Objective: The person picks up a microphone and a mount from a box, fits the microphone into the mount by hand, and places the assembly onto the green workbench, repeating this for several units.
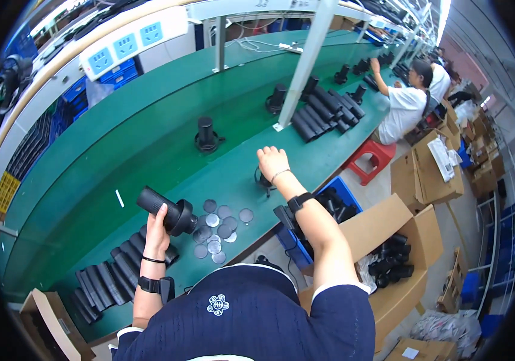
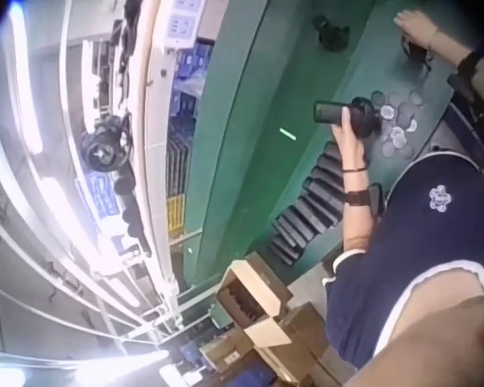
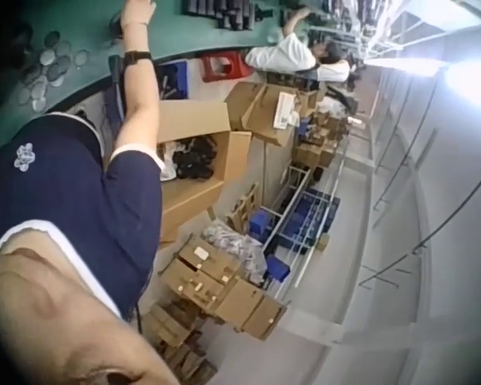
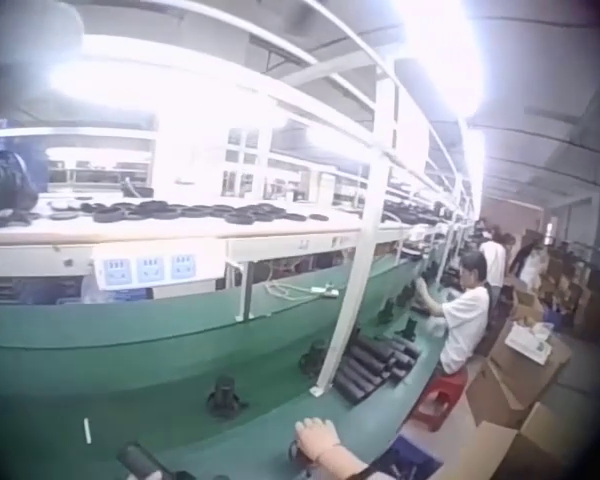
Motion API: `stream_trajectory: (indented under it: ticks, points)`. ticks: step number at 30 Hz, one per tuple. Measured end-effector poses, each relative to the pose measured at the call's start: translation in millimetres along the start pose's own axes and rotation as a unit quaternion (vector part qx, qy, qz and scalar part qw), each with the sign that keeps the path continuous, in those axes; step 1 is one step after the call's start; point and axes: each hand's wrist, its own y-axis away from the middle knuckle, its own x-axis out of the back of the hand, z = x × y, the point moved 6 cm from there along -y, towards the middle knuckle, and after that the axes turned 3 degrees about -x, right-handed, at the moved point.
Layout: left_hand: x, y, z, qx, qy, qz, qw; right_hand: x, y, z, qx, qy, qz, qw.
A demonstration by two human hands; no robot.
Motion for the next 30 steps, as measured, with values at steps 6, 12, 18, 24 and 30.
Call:
stream_trajectory:
  ticks: [6, 12, 18, 24, 30]
  points:
    - [21, -2, -24, 0.132, 0.181, 0.07, 0.972, -48, -44, 7, -0.023, 0.015, 0.044, 0.999]
    - [4, 8, -24, 0.156, 0.258, 0.068, 0.951, -54, -65, -15, 0.002, 0.002, 0.005, 1.0]
    - [-25, -31, -30, 0.121, 0.278, 0.037, 0.952, 21, -44, -16, 0.063, -0.134, 0.161, 0.976]
    - [-19, -19, -26, 0.027, 0.22, 0.107, 0.969, 37, 13, -149, 0.155, -0.617, -0.208, 0.743]
    - [-23, -8, -3, -0.12, 0.108, 0.055, 0.985, -27, 22, -189, 0.084, -0.801, -0.28, 0.522]
